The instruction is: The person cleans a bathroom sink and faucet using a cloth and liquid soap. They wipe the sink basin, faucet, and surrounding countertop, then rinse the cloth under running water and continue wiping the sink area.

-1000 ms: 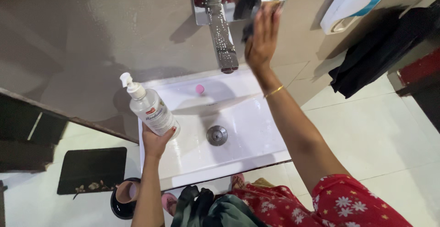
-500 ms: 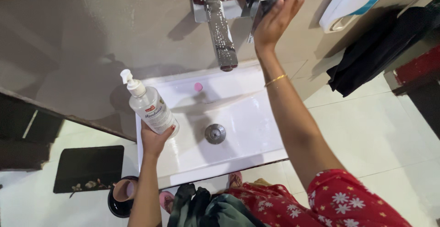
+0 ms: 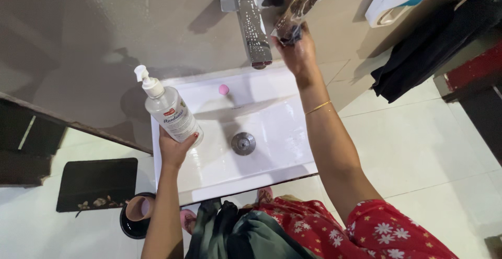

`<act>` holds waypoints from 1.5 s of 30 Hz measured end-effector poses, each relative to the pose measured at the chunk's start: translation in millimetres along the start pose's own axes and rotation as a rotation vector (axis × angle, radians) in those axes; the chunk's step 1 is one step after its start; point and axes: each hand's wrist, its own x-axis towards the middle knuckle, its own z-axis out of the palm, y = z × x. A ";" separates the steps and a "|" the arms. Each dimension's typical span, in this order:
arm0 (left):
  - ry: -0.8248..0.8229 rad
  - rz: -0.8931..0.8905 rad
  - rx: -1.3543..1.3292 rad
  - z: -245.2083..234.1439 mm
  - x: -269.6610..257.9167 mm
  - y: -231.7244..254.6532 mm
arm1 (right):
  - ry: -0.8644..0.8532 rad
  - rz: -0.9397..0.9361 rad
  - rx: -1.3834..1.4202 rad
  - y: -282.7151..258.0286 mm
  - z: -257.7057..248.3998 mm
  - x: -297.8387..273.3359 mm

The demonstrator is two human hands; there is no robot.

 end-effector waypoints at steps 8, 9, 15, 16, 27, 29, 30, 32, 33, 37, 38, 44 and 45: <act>-0.007 0.008 -0.018 0.7 1.1 -3.6 | -0.318 -0.152 -0.129 -21.0 38.6 -31.4; -0.002 0.006 0.001 0.8 1.0 -4.2 | -0.310 -0.176 -0.194 -18.5 34.6 -27.3; 0.005 -0.001 -0.040 0.9 0.9 -11.3 | -0.087 -0.490 -0.742 -16.1 -3.3 3.5; 0.006 -0.003 -0.038 0.6 1.3 -12.1 | -0.069 -0.538 -0.726 -17.0 -3.6 5.0; 0.009 0.025 0.033 1.1 0.6 -15.0 | 0.022 -0.559 -0.530 -15.5 19.0 -11.0; 0.000 0.040 0.034 1.1 2.3 -13.0 | 0.052 -0.566 -0.557 -17.2 20.0 -14.4; 0.003 0.049 0.040 1.0 3.0 -12.5 | 0.066 -0.569 -0.567 -15.8 21.2 -16.3; 0.010 0.062 0.052 1.6 1.8 -13.6 | -0.062 -0.583 -0.407 -12.3 20.9 -21.8; 0.008 0.043 0.046 0.4 2.0 -14.6 | -0.125 -0.586 -0.328 -10.3 20.1 -23.4; -0.007 0.012 0.023 1.6 3.1 -16.3 | 0.103 -0.605 -0.457 -8.2 14.4 -5.5; -0.008 0.015 0.018 2.2 3.0 -15.9 | 0.110 -0.619 -0.486 -6.7 9.7 -0.1; -0.016 0.031 -0.003 3.3 3.1 -14.2 | 0.273 -0.147 -0.056 30.6 -29.9 -19.6; -0.014 0.037 -0.012 4.3 2.0 -14.0 | 0.206 -0.115 -0.066 44.2 -25.2 -32.7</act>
